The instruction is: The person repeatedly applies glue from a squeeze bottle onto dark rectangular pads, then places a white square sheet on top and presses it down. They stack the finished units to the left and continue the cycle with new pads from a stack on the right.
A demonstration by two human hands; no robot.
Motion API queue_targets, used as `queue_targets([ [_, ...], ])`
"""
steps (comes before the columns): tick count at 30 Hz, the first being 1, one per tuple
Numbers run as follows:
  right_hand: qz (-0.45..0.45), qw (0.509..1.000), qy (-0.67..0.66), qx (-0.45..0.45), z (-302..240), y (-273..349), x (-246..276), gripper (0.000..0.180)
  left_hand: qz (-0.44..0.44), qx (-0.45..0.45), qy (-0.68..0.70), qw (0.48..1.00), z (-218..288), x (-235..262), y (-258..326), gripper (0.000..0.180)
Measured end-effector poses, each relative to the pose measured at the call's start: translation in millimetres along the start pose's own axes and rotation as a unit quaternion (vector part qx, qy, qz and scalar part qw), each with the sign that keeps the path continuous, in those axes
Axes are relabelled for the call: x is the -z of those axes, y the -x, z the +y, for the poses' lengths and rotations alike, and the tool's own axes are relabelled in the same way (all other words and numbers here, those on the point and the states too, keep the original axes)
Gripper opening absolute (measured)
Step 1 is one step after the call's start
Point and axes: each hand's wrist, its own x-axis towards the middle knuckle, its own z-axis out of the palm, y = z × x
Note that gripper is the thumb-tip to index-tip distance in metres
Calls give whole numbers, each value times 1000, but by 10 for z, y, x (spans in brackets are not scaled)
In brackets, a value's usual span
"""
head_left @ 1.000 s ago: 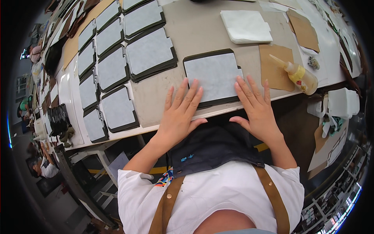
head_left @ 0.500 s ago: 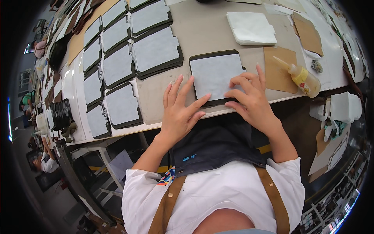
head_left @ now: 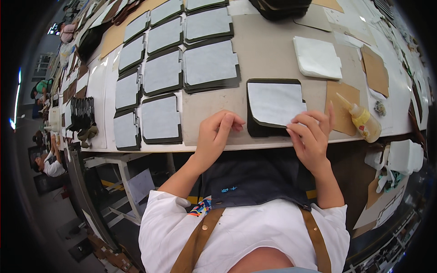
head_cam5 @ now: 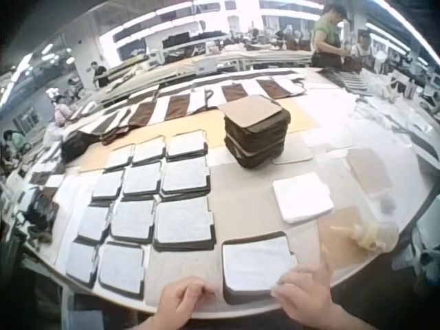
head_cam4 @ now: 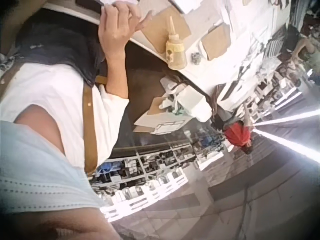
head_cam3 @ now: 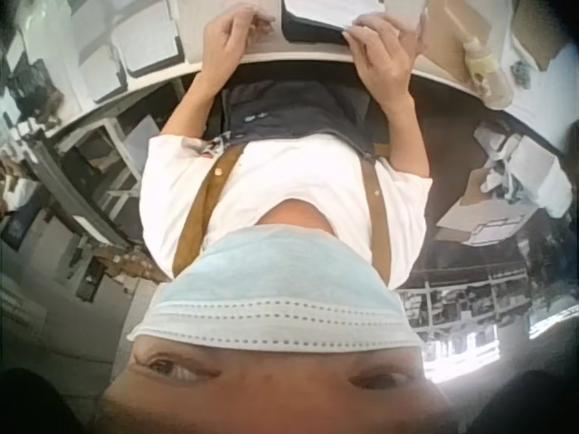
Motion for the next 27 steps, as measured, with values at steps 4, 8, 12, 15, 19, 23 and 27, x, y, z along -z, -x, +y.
queue_targets([
  [4,27,998,11,58,-92,96,-18,20,-41,95,154,983,157,-42,-241,33],
  [8,0,998,15,62,-123,209,-40,19,-53,58,86,993,122,20,-408,27],
  [12,16,999,28,-22,8,233,26,15,51,-19,-38,998,174,276,-489,21],
  [15,40,995,43,-80,106,244,47,12,165,-67,-128,976,202,779,-684,22],
  [19,45,993,53,-99,149,227,-46,11,292,-97,-53,950,-156,1760,-1272,26],
  [23,43,991,84,-96,167,234,-114,13,385,-96,-49,916,-529,2547,-1755,28],
  [27,51,990,88,-100,164,243,-127,12,427,-91,-154,886,-758,3226,-1857,31],
])
